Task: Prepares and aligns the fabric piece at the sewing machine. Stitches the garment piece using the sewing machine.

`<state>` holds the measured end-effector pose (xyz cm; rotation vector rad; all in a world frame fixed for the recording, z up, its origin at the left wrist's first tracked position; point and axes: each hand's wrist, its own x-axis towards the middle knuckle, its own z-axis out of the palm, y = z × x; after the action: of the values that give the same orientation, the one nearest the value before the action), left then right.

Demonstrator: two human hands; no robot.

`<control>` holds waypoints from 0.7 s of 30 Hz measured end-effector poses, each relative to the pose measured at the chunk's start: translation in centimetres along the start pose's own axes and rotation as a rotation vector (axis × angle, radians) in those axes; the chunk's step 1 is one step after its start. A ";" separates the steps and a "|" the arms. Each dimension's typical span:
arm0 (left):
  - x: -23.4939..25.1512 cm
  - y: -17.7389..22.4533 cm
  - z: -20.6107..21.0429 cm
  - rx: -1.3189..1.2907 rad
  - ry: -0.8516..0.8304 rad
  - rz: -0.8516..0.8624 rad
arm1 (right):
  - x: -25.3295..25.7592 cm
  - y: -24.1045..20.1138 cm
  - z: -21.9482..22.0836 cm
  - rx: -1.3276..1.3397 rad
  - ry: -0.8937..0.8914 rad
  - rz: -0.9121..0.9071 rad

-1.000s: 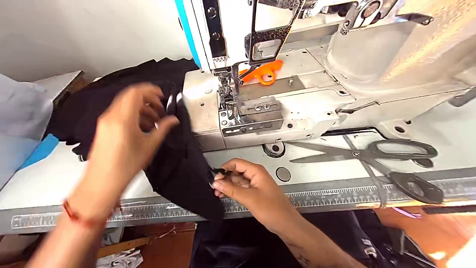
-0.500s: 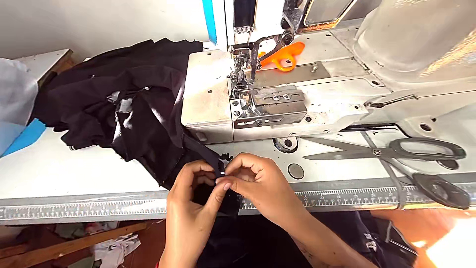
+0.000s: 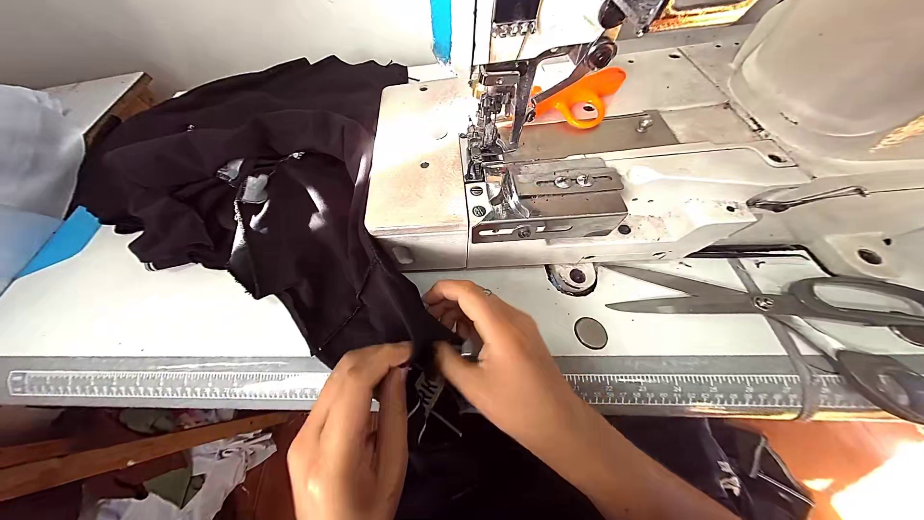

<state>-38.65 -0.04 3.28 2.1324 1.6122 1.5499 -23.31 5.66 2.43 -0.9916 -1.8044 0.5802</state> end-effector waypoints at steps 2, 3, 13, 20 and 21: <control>-0.3 0.3 -1.7 0.133 -0.108 -0.038 | 0.6 -0.1 -1.2 -0.031 0.091 -0.047; -0.5 0.1 -2.5 0.186 -0.158 -0.068 | 0.8 -0.2 -1.9 -0.037 0.130 -0.057; -0.5 0.4 -3.1 -1.001 0.348 -0.433 | -3.0 1.1 -2.4 -0.174 0.174 -0.067; -0.1 -0.7 -2.7 -0.625 -0.160 -0.221 | -2.0 0.0 -4.2 1.190 0.137 0.492; 0.0 -0.6 -2.7 -0.623 -0.205 -0.228 | -1.8 0.0 -4.1 1.272 0.093 0.506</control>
<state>-41.01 -1.11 4.26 1.6442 1.0700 1.4509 -19.26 3.98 3.27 -0.5018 -0.7390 1.6622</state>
